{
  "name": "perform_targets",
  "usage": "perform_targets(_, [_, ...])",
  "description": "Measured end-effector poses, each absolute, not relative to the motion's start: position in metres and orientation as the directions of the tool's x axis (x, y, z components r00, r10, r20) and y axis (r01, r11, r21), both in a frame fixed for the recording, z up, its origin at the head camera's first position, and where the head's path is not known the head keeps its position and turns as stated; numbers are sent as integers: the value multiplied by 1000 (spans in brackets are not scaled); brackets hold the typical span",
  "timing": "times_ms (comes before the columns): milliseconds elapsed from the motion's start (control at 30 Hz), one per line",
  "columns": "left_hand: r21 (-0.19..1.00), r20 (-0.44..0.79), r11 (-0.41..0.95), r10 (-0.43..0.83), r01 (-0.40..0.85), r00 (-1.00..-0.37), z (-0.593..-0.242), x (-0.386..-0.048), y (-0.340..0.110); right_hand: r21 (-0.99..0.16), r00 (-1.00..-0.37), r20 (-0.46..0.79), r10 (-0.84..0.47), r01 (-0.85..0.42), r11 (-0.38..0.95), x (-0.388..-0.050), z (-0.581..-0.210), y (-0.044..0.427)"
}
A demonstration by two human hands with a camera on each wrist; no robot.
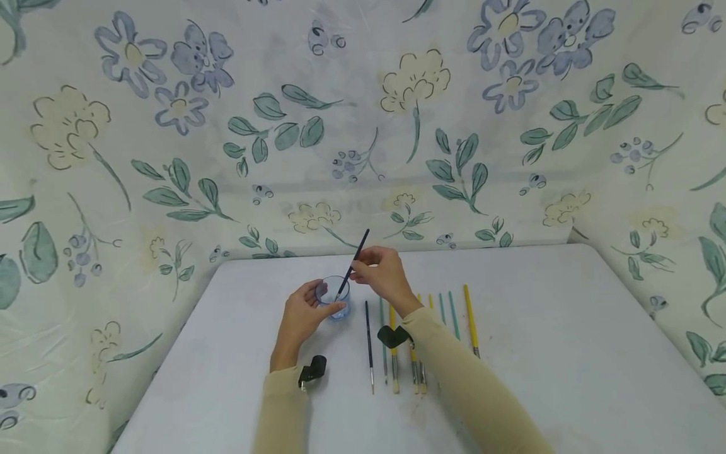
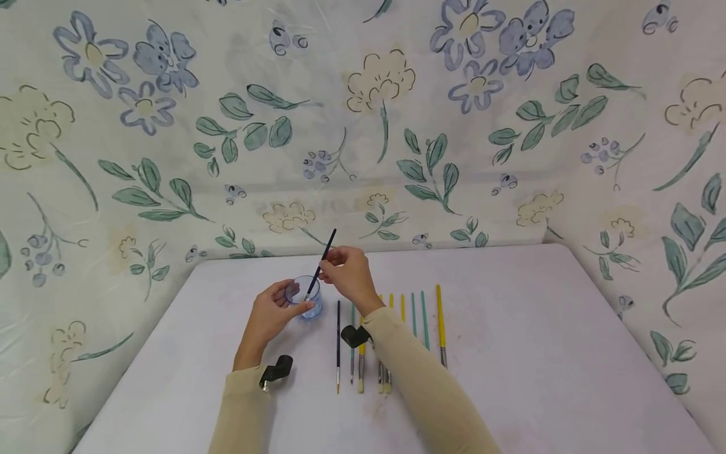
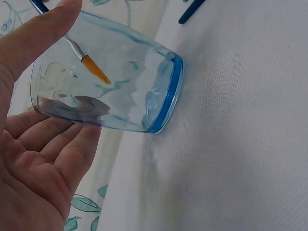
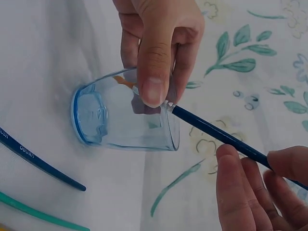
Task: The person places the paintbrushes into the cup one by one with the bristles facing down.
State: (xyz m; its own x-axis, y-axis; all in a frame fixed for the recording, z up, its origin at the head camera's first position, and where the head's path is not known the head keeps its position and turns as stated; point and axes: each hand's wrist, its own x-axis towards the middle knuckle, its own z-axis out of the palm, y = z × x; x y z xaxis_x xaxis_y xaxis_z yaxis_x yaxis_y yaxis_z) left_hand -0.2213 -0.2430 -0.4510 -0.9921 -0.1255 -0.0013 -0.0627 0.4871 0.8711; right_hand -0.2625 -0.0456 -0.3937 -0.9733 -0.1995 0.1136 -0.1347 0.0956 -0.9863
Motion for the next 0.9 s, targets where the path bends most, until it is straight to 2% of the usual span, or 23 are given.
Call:
perform_targets(367, [877,7,478,-118,-51,-993,-453,-223,-244,-984,-973,111,-202,-136,117,-260,-395,-47])
perform_targets(900, [875,5,482,-119,-54,-993,-449,-221,-243,-987,-973,145,-181,-154,40,-259,-391,-35])
